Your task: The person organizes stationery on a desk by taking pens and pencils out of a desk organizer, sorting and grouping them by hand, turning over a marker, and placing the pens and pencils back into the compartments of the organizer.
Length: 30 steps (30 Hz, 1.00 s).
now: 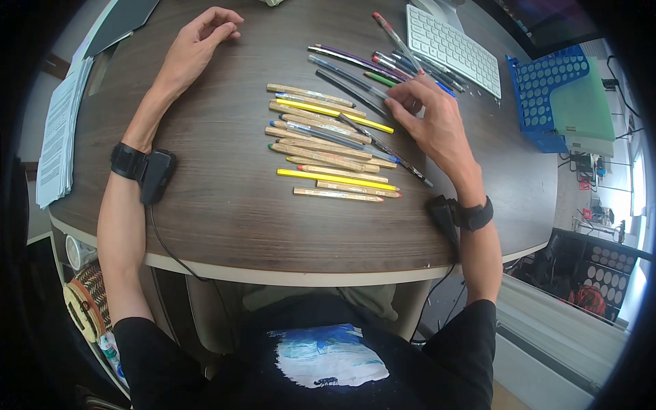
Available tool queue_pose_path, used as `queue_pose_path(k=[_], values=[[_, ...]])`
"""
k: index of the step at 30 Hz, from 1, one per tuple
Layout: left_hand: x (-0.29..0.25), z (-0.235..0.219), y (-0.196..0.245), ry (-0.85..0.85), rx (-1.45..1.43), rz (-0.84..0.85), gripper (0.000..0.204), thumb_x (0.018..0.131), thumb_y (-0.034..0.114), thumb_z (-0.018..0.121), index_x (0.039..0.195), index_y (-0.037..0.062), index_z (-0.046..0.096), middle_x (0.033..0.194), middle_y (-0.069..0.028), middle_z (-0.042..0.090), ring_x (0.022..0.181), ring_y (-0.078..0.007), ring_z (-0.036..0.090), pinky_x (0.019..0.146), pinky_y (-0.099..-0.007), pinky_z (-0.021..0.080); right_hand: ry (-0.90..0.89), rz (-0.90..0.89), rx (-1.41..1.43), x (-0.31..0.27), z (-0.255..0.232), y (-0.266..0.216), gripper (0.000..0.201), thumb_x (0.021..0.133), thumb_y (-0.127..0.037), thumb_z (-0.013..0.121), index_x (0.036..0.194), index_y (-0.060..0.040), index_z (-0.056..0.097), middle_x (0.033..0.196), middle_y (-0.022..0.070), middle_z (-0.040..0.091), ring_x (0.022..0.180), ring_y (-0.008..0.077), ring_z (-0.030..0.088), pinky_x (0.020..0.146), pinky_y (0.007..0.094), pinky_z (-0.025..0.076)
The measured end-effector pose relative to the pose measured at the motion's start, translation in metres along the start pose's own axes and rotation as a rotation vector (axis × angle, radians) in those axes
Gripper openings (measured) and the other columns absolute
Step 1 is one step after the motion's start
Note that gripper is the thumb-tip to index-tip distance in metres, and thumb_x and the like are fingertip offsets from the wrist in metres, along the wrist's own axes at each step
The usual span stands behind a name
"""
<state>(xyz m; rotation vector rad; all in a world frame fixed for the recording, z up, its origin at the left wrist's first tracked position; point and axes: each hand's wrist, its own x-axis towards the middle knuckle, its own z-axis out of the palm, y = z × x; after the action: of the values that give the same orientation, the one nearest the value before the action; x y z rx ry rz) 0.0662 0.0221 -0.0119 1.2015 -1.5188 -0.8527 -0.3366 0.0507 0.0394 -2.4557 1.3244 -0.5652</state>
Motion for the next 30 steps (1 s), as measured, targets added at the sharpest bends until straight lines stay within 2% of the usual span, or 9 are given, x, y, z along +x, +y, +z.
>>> queue_pose_path(k=[7,11,13,16,17,19,21,26,30], values=[[-0.001,0.000,0.005,0.004,0.043,-0.019,0.009,0.108,0.007,0.061,0.113,0.0007,0.066,0.099,-0.0044,0.070,0.093,-0.0128,0.067,0.087,-0.0283,0.054,-0.059,-0.055,0.232,-0.027,-0.006,-0.029,0.014,0.093,-0.008,0.081,0.103,-0.0010,0.076,0.092,0.0066,0.072,0.079,0.0166,0.064,0.074,0.0319,0.053],[0.000,-0.003,-0.005,0.003,0.036,-0.007,0.009,0.108,0.007,0.061,0.113,0.0007,0.066,0.099,-0.0045,0.070,0.093,-0.0128,0.067,0.087,-0.0285,0.055,-0.126,-0.114,0.145,-0.037,-0.004,-0.042,0.013,0.092,-0.008,0.081,0.103,-0.0034,0.075,0.094,0.0077,0.072,0.080,0.0204,0.065,0.073,0.0336,0.054],[0.001,-0.009,-0.023,-0.027,0.180,0.037,0.026,0.114,0.027,0.059,0.126,0.0081,0.071,0.116,0.0015,0.071,0.112,-0.0118,0.070,0.111,-0.0314,0.048,-0.127,-0.119,0.127,-0.036,-0.006,-0.041,0.014,0.093,-0.009,0.081,0.104,-0.0034,0.075,0.095,0.0075,0.072,0.081,0.0205,0.065,0.074,0.0338,0.055],[0.001,-0.009,-0.024,-0.031,0.169,0.032,0.026,0.114,0.028,0.059,0.126,0.0084,0.072,0.116,0.0015,0.071,0.112,-0.0116,0.070,0.111,-0.0317,0.047,-0.114,-0.118,0.111,-0.036,-0.007,-0.039,0.015,0.093,-0.009,0.081,0.104,-0.0032,0.074,0.096,0.0070,0.073,0.081,0.0204,0.066,0.075,0.0341,0.056],[0.001,-0.007,-0.018,-0.031,0.169,0.032,0.026,0.114,0.028,0.059,0.126,0.0084,0.072,0.116,0.0015,0.071,0.112,-0.0116,0.070,0.111,-0.0317,0.047,-0.100,-0.111,0.113,-0.036,-0.007,-0.039,0.015,0.093,-0.009,0.082,0.104,-0.0031,0.074,0.097,0.0068,0.074,0.081,0.0201,0.066,0.075,0.0341,0.056],[0.000,0.000,-0.001,0.006,-0.006,-0.006,0.009,0.108,0.006,0.061,0.113,0.0006,0.066,0.099,-0.0046,0.070,0.093,-0.0130,0.067,0.087,-0.0287,0.055,-0.076,-0.121,0.111,-0.036,-0.008,-0.037,0.015,0.093,-0.009,0.082,0.104,-0.0030,0.073,0.098,0.0066,0.074,0.081,0.0198,0.066,0.076,0.0337,0.056],[0.000,0.000,-0.001,0.007,-0.008,0.000,0.008,0.108,0.006,0.061,0.112,0.0005,0.066,0.099,-0.0046,0.070,0.093,-0.0131,0.067,0.087,-0.0288,0.055,-0.051,-0.131,0.109,-0.036,-0.011,-0.036,0.015,0.093,-0.008,0.081,0.104,-0.0030,0.073,0.099,0.0064,0.075,0.082,0.0195,0.067,0.076,0.0333,0.056],[0.001,0.000,-0.001,0.005,0.014,0.014,0.008,0.108,0.006,0.061,0.112,0.0004,0.065,0.099,-0.0045,0.069,0.094,-0.0133,0.067,0.086,-0.0290,0.055,-0.165,-0.067,0.153,-0.044,-0.012,-0.038,0.016,0.092,-0.006,0.082,0.106,-0.0034,0.074,0.099,0.0069,0.075,0.084,0.0201,0.069,0.077,0.0344,0.057],[-0.001,0.000,0.000,0.004,0.013,0.005,0.008,0.108,0.006,0.061,0.112,0.0007,0.065,0.100,-0.0044,0.069,0.094,-0.0131,0.067,0.086,-0.0289,0.055,-0.124,-0.097,0.097,-0.047,-0.010,-0.039,0.019,0.090,-0.006,0.084,0.107,-0.0039,0.074,0.098,0.0080,0.074,0.084,0.0212,0.070,0.077,0.0351,0.057]])
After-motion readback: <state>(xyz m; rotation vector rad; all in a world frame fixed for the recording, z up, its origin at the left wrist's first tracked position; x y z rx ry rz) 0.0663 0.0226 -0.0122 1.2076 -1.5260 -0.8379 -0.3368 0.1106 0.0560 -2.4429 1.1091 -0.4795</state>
